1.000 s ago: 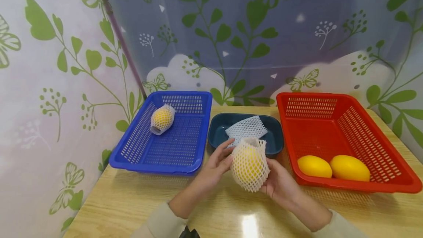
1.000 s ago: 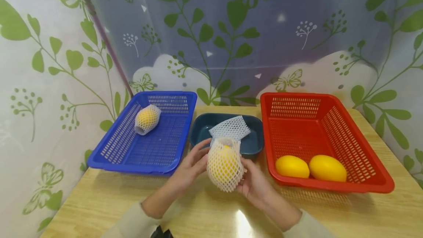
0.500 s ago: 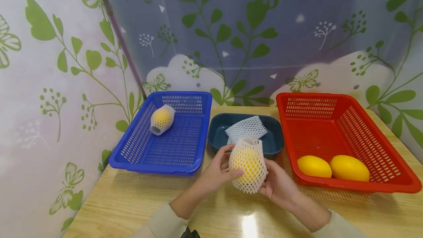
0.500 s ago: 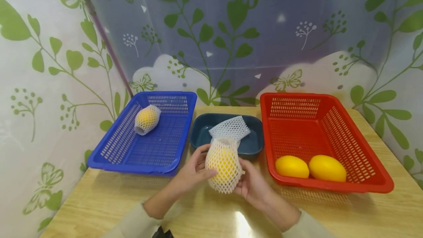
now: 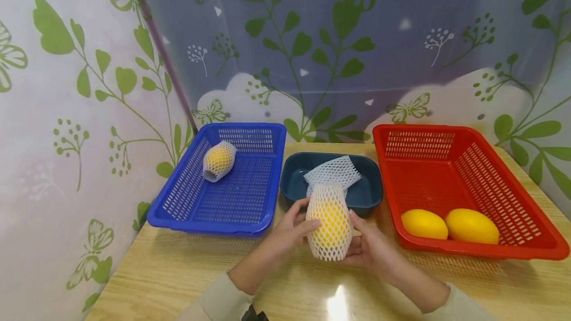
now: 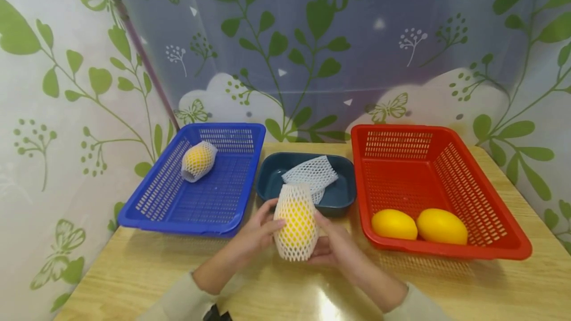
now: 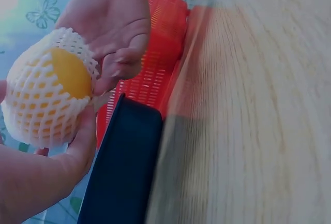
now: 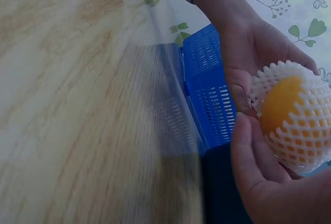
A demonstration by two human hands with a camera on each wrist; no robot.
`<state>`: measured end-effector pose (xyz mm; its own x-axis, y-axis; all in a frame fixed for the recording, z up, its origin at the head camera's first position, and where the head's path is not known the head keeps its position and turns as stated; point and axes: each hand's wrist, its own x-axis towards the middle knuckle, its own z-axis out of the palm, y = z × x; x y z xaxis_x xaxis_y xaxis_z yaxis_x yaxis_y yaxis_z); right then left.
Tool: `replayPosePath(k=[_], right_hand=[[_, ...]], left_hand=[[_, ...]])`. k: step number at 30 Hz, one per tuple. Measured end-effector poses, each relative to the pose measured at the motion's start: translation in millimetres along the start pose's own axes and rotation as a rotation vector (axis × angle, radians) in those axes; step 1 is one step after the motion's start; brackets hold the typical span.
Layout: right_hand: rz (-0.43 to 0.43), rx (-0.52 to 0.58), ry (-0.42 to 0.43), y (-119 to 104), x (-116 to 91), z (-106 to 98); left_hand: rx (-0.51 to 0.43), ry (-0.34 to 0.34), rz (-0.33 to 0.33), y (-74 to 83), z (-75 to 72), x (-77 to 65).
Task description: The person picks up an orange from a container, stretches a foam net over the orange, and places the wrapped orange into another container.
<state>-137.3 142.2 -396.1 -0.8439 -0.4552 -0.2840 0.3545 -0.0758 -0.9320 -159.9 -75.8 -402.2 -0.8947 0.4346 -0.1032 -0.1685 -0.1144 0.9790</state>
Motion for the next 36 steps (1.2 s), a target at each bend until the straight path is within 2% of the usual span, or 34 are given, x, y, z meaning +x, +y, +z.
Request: replayPosePath(k=[5,7,14,19,26,31,36], right_hand=[[0.021,-0.163,0.019,-0.3,-1.0,2.8],[0.008,-0.195,0.045,0.0,-1.4,4.2],[-0.104,-0.106,0.123,1.1,1.2,6.8],[-0.083,-0.084,0.146,0.6,2.0,8.2],[-0.067,-0.060,0.136,4.0,4.1,6.1],[-0.088,-0.030,0.120,4.8,3.9,4.9],[-0.115,0.012,0.102,4.4,2.8,4.0]], left_hand=[[-0.101,-0.026,-0.031,-3.6,-0.5,-0.8],[-0.122,-0.034,-0.036,-4.8,-1.4,-1.0],[-0.130,-0.064,-0.061,-7.2,-3.7,-1.5],[-0.080,-0.067,-0.090,-5.2,-3.0,-2.1],[-0.028,-0.063,-0.101,-4.7,-1.5,-1.5],[-0.045,-0.069,-0.094,-5.6,-2.5,-1.9],[-0.112,-0.100,-0.067,-4.9,-4.4,-3.9]])
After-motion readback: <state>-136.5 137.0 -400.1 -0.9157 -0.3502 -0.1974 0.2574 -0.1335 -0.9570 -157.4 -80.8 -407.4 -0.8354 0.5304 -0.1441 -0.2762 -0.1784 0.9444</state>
